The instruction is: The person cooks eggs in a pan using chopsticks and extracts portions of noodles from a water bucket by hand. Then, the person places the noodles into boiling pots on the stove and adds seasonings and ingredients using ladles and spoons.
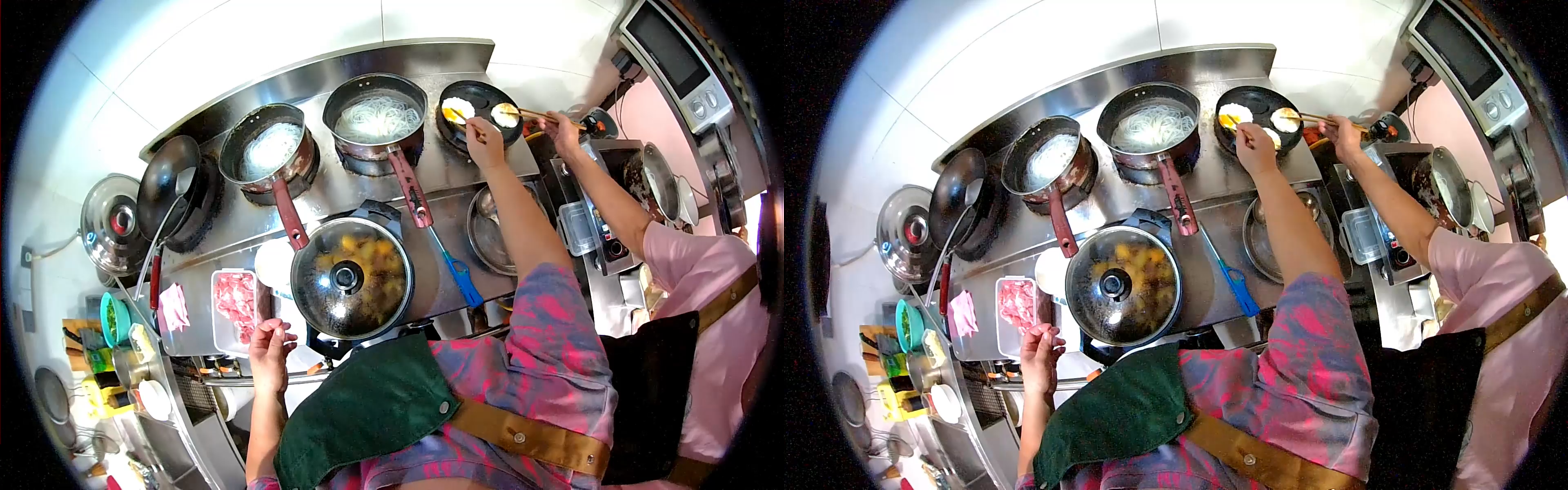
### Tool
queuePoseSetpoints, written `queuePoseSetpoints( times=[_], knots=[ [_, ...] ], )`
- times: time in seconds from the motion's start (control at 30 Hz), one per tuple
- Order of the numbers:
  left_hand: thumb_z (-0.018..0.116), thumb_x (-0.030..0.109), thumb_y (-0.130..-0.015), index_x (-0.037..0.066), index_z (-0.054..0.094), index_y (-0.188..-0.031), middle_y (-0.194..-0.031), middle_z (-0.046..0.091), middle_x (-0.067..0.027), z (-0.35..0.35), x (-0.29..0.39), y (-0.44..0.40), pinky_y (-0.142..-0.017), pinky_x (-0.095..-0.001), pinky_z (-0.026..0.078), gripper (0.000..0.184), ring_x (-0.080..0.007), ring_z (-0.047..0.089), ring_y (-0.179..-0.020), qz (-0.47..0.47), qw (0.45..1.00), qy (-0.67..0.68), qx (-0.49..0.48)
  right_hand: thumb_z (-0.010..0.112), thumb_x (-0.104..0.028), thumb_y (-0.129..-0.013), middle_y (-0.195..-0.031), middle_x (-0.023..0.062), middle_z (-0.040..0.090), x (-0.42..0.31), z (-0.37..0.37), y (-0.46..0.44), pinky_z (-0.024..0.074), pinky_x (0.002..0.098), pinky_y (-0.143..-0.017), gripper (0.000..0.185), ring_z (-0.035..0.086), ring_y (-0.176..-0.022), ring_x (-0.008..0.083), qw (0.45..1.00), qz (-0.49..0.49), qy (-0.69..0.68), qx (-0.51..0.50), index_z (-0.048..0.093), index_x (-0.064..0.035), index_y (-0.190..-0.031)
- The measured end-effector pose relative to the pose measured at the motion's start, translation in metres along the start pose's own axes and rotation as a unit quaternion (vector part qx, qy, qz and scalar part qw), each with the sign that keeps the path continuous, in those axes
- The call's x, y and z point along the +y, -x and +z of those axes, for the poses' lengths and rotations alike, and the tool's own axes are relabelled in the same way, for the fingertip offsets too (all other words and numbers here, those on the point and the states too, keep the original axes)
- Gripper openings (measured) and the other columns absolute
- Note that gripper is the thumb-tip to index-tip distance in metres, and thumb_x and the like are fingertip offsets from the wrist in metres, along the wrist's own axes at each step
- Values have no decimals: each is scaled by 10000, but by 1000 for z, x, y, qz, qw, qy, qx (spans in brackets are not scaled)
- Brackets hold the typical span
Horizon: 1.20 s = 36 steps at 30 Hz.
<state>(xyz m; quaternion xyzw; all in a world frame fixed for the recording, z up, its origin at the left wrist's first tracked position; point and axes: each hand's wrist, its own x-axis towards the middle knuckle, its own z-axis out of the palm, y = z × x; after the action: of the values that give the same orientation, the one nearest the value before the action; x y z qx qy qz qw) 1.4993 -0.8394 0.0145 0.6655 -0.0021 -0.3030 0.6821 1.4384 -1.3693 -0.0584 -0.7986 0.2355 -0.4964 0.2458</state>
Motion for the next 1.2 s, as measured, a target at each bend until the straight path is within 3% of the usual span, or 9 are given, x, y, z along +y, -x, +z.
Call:
queuePoseSetpoints(
  times=[0.37,0.5,0.57,0.67,0.7,0.8,0.93,1.1,1.2],
  knots=[
    [518,155,-833,67,491,-960,-878,555,-42,-1,8,-6,-619,-222,434,157,-108,533,-698,30,999,-9,8,526,-56,-758,-823,143,586,5,8,3,460,287,-626,126,583,-749,254,988,-75,96,-95,569,-12,-868],
    [514,142,-833,64,488,-962,-880,552,-41,-8,11,-4,-614,-214,428,152,-101,531,-694,59,998,-30,9,511,-117,-804,-790,87,583,16,-5,-4,473,225,-515,125,600,-576,134,989,120,-58,64,559,-20,-865],
    [515,132,-832,62,486,-962,-878,550,-39,-10,10,-4,-614,-212,426,150,-98,529,-690,54,998,-27,13,499,-106,-801,-778,114,575,23,-13,-14,488,247,-520,142,599,-573,176,908,280,-248,187,521,-2,-894],
    [521,128,-827,60,487,-955,-884,548,-38,-9,11,-4,-616,-212,425,149,-100,527,-689,43,998,-27,21,485,-86,-794,-771,131,566,22,-25,-31,501,275,-525,153,593,-574,205,820,433,-272,258,485,17,-907],
    [521,128,-827,60,487,-955,-884,548,-38,-8,11,-4,-616,-212,425,149,-100,527,-689,44,998,-26,21,485,-86,-794,-771,131,566,29,-24,-33,501,275,-525,153,593,-574,205,821,431,-272,259,485,17,-907],
    [525,133,-825,59,487,-956,-886,547,-39,-6,12,-6,-616,-211,423,155,-102,527,-689,54,998,-33,9,440,-85,-810,-789,160,559,45,-15,-35,514,295,-559,189,588,-625,227,700,508,-345,366,445,61,-930],
    [536,139,-818,53,492,-948,-878,548,-38,-2,18,-7,-618,-208,419,162,-101,525,-693,55,997,-46,14,399,-83,-833,-805,168,548,62,5,-35,522,307,-549,216,574,-590,233,640,492,-411,423,400,78,-978],
    [554,138,-806,48,498,-943,-870,550,-32,-5,28,-3,-620,-205,415,173,-97,522,-701,62,996,-63,31,428,-88,-815,-784,171,552,67,5,-46,521,308,-491,187,571,-578,238,626,507,-404,433,418,39,-952],
    [571,102,-785,49,501,-951,-866,543,-16,-9,27,-3,-625,-203,412,188,-90,515,-707,71,995,-67,36,401,-116,-823,-782,178,533,69,7,-53,516,296,-473,161,549,-510,220,726,484,-359,331,376,10,-919]
  ],
)
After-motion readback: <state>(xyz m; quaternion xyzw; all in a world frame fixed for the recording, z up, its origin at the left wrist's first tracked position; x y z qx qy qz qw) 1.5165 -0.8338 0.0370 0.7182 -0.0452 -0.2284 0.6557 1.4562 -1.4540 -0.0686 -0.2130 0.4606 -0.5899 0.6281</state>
